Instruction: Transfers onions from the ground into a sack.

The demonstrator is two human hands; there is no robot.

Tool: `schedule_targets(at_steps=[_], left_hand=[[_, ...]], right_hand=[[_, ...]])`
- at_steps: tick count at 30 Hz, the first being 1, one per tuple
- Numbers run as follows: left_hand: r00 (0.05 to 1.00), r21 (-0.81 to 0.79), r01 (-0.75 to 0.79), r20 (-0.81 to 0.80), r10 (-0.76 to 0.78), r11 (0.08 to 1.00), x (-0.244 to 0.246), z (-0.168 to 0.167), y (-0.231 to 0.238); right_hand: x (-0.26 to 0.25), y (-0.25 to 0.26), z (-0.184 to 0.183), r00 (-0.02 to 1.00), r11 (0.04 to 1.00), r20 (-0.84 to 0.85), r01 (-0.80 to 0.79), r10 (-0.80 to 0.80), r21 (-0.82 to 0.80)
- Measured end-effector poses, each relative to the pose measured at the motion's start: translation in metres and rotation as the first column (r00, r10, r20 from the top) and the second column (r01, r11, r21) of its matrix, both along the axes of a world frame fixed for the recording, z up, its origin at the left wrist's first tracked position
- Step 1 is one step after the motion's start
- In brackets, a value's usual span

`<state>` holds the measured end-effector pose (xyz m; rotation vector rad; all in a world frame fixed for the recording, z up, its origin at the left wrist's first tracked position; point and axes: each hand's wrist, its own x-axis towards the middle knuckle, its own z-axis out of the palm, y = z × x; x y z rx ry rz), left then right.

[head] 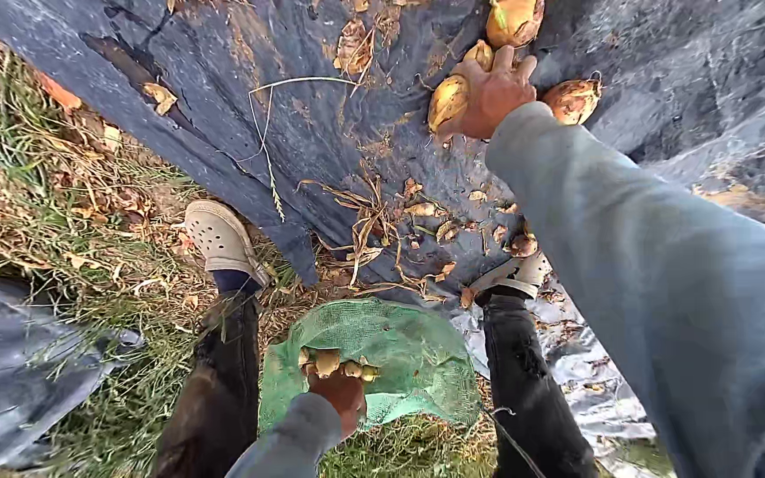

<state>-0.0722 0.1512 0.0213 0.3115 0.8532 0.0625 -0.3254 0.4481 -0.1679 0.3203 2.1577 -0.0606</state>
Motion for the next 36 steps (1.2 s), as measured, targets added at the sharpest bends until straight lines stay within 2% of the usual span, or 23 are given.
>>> schedule_targets(at_steps=[3, 5, 8, 11, 13, 14, 15, 16, 17, 18, 19, 20, 21, 22, 25, 28, 30, 32, 34, 36], left_hand=[[1.0, 0.003, 0.001, 0.01, -0.001, 1.0, -0.005, 0.0, 0.002], [1.0, 0.003, 0.004, 0.01, -0.004, 1.0, -0.007, -0.002, 0.0], [1.0, 0.008, -0.016, 0.012, 0.016, 1.0, -0.006, -0.002, -0.001], [1.0, -0.003, -0.025, -0.001, 0.025, 1.0, -0.005, -0.003, 0.003], [1.0, -0.009, -0.022, -0.004, 0.022, 1.0, -0.004, -0.003, 0.003], [1.0, -0.007, -0.019, -0.002, 0.019, 1.0, -0.004, -0.004, 0.003], [1.0, -0.006, -0.013, -0.001, 0.013, 1.0, -0.005, -0.004, 0.003], [1.0, -0.003, -0.005, 0.001, 0.005, 1.0, -0.008, -0.004, 0.004], [1.0, 0.0, 0.002, 0.005, -0.002, 1.0, -0.009, -0.005, 0.006], [1.0, 0.004, 0.005, 0.009, -0.005, 1.0, -0.009, -0.005, 0.007], [1.0, -0.001, 0.0, 0.009, 0.0, 1.0, -0.008, -0.006, 0.009], [1.0, -0.007, -0.003, 0.008, 0.003, 1.0, -0.007, -0.006, 0.01], [1.0, -0.015, -0.003, 0.011, 0.003, 1.0, -0.007, -0.005, 0.011], [1.0, -0.017, 0.002, 0.018, -0.002, 1.0, -0.007, -0.004, 0.011], [1.0, -0.012, 0.002, 0.026, -0.001, 1.0, -0.003, -0.004, 0.012], [1.0, -0.007, 0.006, 0.025, -0.006, 1.0, -0.001, -0.003, 0.006], [1.0, -0.011, 0.004, 0.029, -0.004, 1.0, 0.0, -0.001, 0.005], [1.0, 0.002, 0.001, 0.024, -0.001, 1.0, -0.001, -0.001, 0.007], [1.0, 0.007, -0.002, 0.017, 0.002, 1.0, -0.001, -0.003, 0.006], [1.0, -0.005, -0.001, 0.013, 0.001, 1.0, -0.002, -0.005, 0.002]], right_hand=[[0.003, 0.007, 0.002, 0.998, 1.0, -0.056, -0.001, 0.0, -0.007], [0.015, 0.003, 0.016, 0.994, 0.996, -0.1, 0.033, -0.041, -0.084], [0.069, -0.012, 0.047, 0.965, 0.967, -0.232, 0.061, -0.12, -0.246], [0.148, -0.038, 0.085, 0.93, 0.921, -0.327, 0.029, -0.167, -0.389], [0.207, -0.064, 0.123, 0.975, 0.825, -0.173, 0.017, -0.138, -0.564], [0.23, -0.075, 0.142, 0.999, 0.755, 0.038, 0.034, -0.012, -0.655], [0.245, -0.082, 0.152, 0.954, 0.67, 0.256, 0.09, 0.153, -0.737], [0.253, -0.085, 0.153, 0.888, 0.62, 0.392, 0.169, 0.243, -0.766], [0.253, -0.081, 0.149, 0.875, 0.642, 0.429, 0.199, 0.223, -0.74], [0.247, -0.072, 0.14, 0.926, 0.726, 0.36, 0.169, 0.114, -0.667], [0.235, -0.06, 0.125, 0.984, 0.829, 0.18, 0.108, -0.009, -0.549], [0.216, -0.047, 0.102, 0.995, 0.904, -0.003, 0.087, -0.097, -0.418], [0.193, -0.033, 0.078, 0.986, 0.949, -0.102, 0.099, -0.135, -0.3], [0.172, -0.021, 0.053, 0.98, 0.966, -0.126, 0.125, -0.156, -0.226], [0.134, -0.004, 0.008, 0.986, 0.975, 0.01, 0.169, -0.169, -0.146], [0.135, -0.019, 0.024, 0.964, 0.953, -0.104, 0.22, -0.245, -0.207], [0.164, -0.036, 0.037, 0.964, 0.95, -0.151, 0.173, -0.217, -0.26], [0.201, -0.039, 0.033, 0.988, 0.959, -0.072, 0.113, -0.136, -0.261], [0.219, -0.04, 0.02, 0.991, 0.965, 0.1, 0.115, -0.094, -0.234], [0.222, -0.05, 0.014, 0.957, 0.958, 0.226, 0.222, -0.18, -0.179]])
